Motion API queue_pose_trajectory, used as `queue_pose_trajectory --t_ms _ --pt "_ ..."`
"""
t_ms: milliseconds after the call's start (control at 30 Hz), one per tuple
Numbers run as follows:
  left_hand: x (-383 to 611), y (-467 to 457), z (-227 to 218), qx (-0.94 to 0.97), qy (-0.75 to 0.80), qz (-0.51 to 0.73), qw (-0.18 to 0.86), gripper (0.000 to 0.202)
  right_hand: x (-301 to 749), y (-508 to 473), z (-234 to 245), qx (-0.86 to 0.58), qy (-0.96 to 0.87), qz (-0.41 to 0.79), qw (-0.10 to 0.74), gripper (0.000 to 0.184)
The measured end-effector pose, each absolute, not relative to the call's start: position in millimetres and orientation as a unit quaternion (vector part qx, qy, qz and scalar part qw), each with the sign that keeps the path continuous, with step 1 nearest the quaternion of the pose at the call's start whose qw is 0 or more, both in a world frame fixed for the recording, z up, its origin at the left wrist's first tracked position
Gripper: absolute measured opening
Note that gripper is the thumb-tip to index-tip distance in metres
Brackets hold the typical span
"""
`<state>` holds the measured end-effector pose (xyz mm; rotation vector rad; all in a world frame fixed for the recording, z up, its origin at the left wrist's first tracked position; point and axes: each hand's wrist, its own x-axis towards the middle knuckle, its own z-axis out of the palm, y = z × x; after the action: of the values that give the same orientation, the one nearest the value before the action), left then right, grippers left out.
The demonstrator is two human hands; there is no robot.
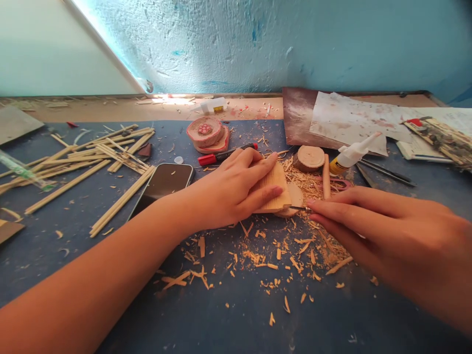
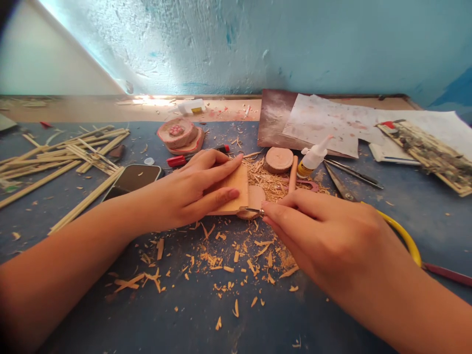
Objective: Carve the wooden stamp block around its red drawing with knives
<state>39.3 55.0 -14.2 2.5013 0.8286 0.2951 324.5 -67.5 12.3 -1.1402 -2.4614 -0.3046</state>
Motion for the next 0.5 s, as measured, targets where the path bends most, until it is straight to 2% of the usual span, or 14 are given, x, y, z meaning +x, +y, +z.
queue_pose_trajectory --t_ms 333,500 --pt "44 51 -22 0.926 0.305 0.117 0.190 0.086 327 -63 -3 -0.387 -0.892 -0.082 0.219 0.020" --pt "42 52 -20 0.925 0.300 0.119 0.199 0.085 336 -52 -2 -0.342 -0.908 -0.077 0.230 0.030"
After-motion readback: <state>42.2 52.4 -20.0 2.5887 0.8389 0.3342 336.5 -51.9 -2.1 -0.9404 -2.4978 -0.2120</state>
